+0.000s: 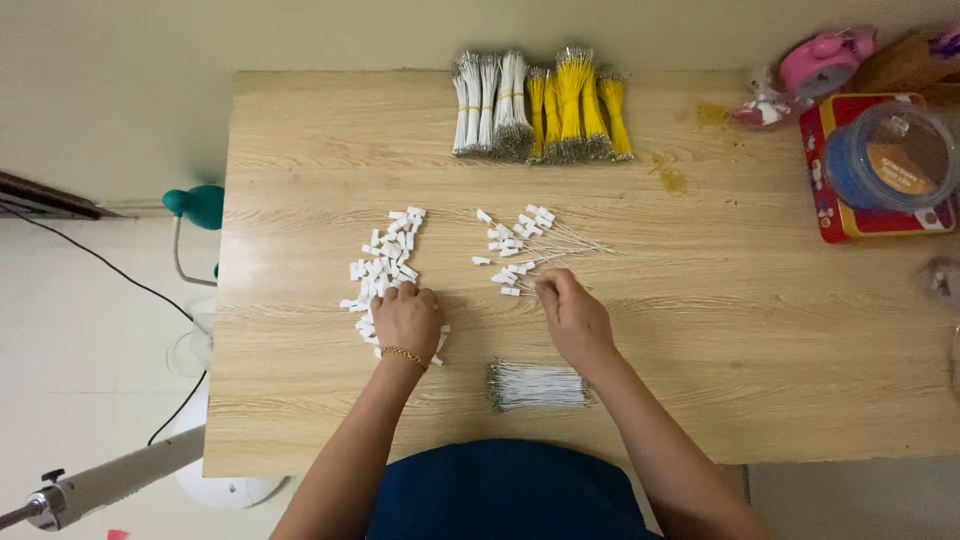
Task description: Manually attaching plastic connectors to the ends of small electrical wires at a workbench.
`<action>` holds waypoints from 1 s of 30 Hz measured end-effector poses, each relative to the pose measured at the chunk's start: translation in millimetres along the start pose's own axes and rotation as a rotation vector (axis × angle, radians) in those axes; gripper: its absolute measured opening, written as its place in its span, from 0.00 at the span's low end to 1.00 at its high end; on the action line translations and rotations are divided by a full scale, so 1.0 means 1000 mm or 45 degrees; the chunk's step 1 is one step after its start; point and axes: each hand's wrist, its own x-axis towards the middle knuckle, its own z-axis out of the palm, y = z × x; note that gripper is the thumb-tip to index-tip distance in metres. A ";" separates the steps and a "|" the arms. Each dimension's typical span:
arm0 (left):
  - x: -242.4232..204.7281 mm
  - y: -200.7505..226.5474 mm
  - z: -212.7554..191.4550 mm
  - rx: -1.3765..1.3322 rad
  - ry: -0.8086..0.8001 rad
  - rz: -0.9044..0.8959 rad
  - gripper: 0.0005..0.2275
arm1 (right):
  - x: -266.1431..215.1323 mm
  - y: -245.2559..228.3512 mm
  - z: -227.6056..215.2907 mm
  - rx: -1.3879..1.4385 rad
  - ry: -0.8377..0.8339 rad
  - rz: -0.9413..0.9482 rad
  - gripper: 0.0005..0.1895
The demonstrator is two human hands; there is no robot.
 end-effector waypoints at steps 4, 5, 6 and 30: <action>-0.005 -0.003 0.009 -0.009 0.116 0.041 0.08 | -0.011 -0.014 -0.001 0.098 0.027 -0.072 0.06; -0.006 -0.003 0.007 -0.030 0.171 0.060 0.08 | -0.013 -0.020 -0.002 0.170 0.040 -0.079 0.05; -0.008 -0.003 0.006 -0.051 0.226 0.078 0.07 | -0.015 -0.026 -0.004 0.242 0.054 -0.087 0.04; -0.040 0.062 -0.117 -2.894 -0.558 -0.602 0.13 | -0.032 -0.057 -0.012 0.400 0.189 -0.227 0.05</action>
